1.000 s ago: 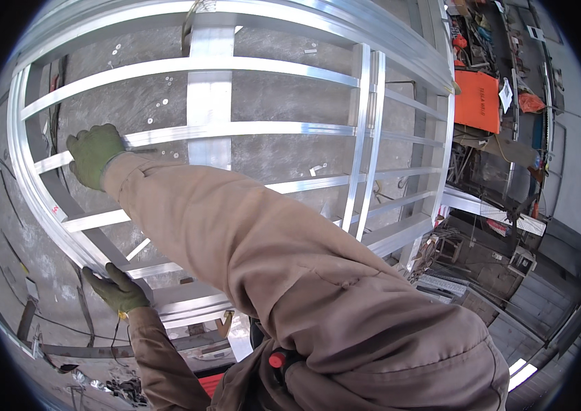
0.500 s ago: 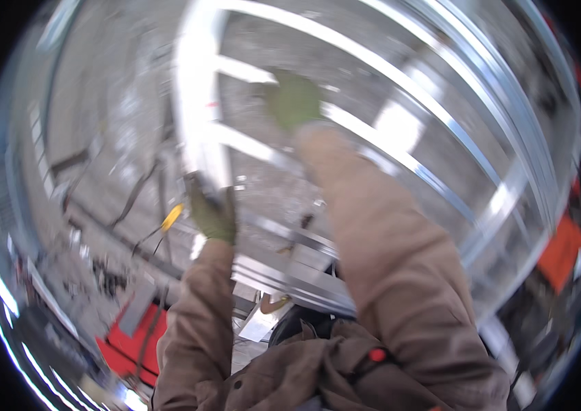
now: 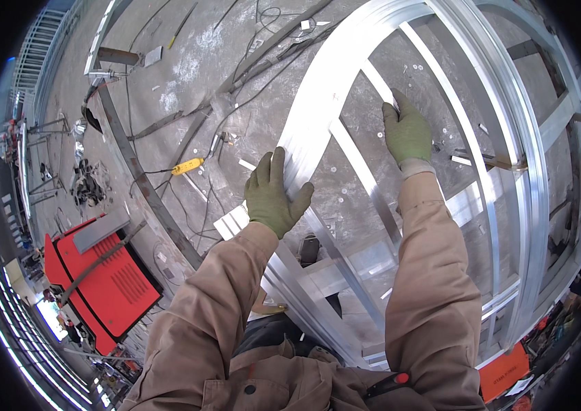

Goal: The person assembles a metal frame by placing and aligning multiple metal bars into a grid structure. They use a red marker to mark positions on the bars and adjust the frame components by hand.

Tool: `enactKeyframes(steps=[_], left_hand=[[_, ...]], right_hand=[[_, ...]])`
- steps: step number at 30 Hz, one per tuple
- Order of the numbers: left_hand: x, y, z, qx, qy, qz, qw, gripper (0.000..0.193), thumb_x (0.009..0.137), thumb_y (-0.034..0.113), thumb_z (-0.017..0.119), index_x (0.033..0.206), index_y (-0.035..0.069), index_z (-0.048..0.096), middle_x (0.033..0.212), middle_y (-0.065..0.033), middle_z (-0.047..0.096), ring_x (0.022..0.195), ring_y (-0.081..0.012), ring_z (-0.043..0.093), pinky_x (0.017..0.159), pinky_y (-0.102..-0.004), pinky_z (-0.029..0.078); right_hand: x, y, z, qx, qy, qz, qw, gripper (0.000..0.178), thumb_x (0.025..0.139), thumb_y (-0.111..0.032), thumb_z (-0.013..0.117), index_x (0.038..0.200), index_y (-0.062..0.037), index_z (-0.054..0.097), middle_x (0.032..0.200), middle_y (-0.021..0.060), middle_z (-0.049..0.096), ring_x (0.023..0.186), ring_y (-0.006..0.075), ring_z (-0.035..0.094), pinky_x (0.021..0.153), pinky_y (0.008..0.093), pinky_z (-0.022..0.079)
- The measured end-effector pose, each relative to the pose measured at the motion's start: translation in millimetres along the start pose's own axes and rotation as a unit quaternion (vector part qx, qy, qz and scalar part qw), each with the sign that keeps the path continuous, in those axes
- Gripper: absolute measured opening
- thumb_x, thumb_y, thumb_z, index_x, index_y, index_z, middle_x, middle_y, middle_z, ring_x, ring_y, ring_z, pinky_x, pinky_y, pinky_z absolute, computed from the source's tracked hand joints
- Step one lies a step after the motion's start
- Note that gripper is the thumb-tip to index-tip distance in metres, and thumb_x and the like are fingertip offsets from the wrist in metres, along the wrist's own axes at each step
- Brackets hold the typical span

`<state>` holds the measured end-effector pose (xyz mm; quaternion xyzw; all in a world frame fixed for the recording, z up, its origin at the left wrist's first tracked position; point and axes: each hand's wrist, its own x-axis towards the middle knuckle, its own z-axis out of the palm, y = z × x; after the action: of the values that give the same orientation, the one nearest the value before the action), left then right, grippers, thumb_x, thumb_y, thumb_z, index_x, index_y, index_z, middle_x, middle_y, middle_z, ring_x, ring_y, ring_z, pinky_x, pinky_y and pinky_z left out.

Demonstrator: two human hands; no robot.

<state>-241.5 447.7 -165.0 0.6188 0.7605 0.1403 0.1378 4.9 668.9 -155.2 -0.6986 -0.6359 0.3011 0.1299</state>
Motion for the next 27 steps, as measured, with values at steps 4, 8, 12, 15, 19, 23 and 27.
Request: enactKeyframes(steps=[4, 8, 12, 15, 19, 23, 27], left_hand=[[1.9, 1.8, -0.4, 0.004, -0.006, -0.012, 1.0, 0.101, 0.095, 0.054, 0.081, 0.173, 0.001, 0.044, 0.161, -0.0304, 0.056, 0.143, -0.0519, 0.059, 0.121, -0.0625, 0.047], [4.0, 5.3, -3.6, -0.005, -0.019, -0.023, 1.0, 0.102, 0.094, 0.053, 0.082, 0.173, 0.001, 0.045, 0.162, -0.0301, 0.056, 0.144, -0.0514, 0.059, 0.121, -0.0624, 0.047], [1.7, 1.6, -0.6, -0.006, -0.017, -0.03, 0.999, 0.102, 0.094, 0.053, 0.082, 0.173, 0.002, 0.045, 0.163, -0.0297, 0.056, 0.145, -0.0508, 0.059, 0.122, -0.0626, 0.047], [-0.6, -2.0, -1.4, 0.004, -0.002, -0.021, 1.0, 0.102, 0.094, 0.054, 0.082, 0.173, 0.002, 0.045, 0.163, -0.0293, 0.057, 0.145, -0.0507, 0.059, 0.122, -0.0628, 0.047], [3.0, -0.3, -1.5, -0.01, -0.003, -0.014, 1.0, 0.1, 0.095, 0.054, 0.082, 0.172, 0.002, 0.047, 0.162, -0.0297, 0.057, 0.145, -0.0518, 0.06, 0.122, -0.0629, 0.047], [1.6, -1.6, -2.7, -0.018, 0.002, -0.013, 1.0, 0.099, 0.095, 0.054, 0.082, 0.172, 0.003, 0.047, 0.162, -0.0294, 0.057, 0.144, -0.0516, 0.06, 0.12, -0.063, 0.049], [1.6, -1.1, -4.4, -0.016, 0.0, -0.026, 1.0, 0.099, 0.094, 0.054, 0.082, 0.173, 0.005, 0.046, 0.163, -0.0283, 0.057, 0.145, -0.0516, 0.06, 0.12, -0.063, 0.049]], right_hand=[[2.7, -0.6, -2.0, -0.031, 0.007, -0.006, 0.999, 0.05, 0.114, -0.037, 0.065, 0.159, -0.0171, 0.07, 0.136, 0.0189, 0.083, 0.124, 0.0402, 0.079, 0.108, 0.0517, 0.061], [6.4, 0.4, -6.7, -0.036, -0.017, -0.003, 0.999, 0.051, 0.114, -0.04, 0.064, 0.158, -0.0153, 0.071, 0.139, 0.02, 0.081, 0.126, 0.0423, 0.078, 0.11, 0.053, 0.061], [11.6, -5.8, -17.6, -0.084, 0.033, -0.065, 0.994, 0.052, 0.114, -0.044, 0.063, 0.155, -0.0133, 0.071, 0.148, 0.0201, 0.077, 0.135, 0.043, 0.074, 0.115, 0.0542, 0.058], [42.6, 2.8, -50.0, -0.115, 0.152, -0.132, 0.973, 0.053, 0.115, -0.047, 0.06, 0.154, -0.013, 0.072, 0.153, 0.0192, 0.075, 0.142, 0.0425, 0.07, 0.12, 0.0545, 0.055], [89.1, 51.2, -68.8, -0.144, 0.152, -0.055, 0.976, 0.053, 0.117, -0.051, 0.057, 0.155, -0.0163, 0.072, 0.148, 0.0208, 0.077, 0.137, 0.0438, 0.073, 0.116, 0.0552, 0.057], [97.5, 68.2, -58.6, -0.124, 0.118, -0.02, 0.985, 0.054, 0.118, -0.054, 0.056, 0.156, -0.02, 0.072, 0.144, 0.0213, 0.079, 0.133, 0.0448, 0.075, 0.112, 0.0554, 0.058], [99.7, 71.6, -53.3, -0.142, 0.13, -0.038, 0.981, 0.056, 0.118, -0.056, 0.056, 0.155, -0.0175, 0.073, 0.144, 0.0203, 0.079, 0.133, 0.0444, 0.074, 0.113, 0.0549, 0.058]])
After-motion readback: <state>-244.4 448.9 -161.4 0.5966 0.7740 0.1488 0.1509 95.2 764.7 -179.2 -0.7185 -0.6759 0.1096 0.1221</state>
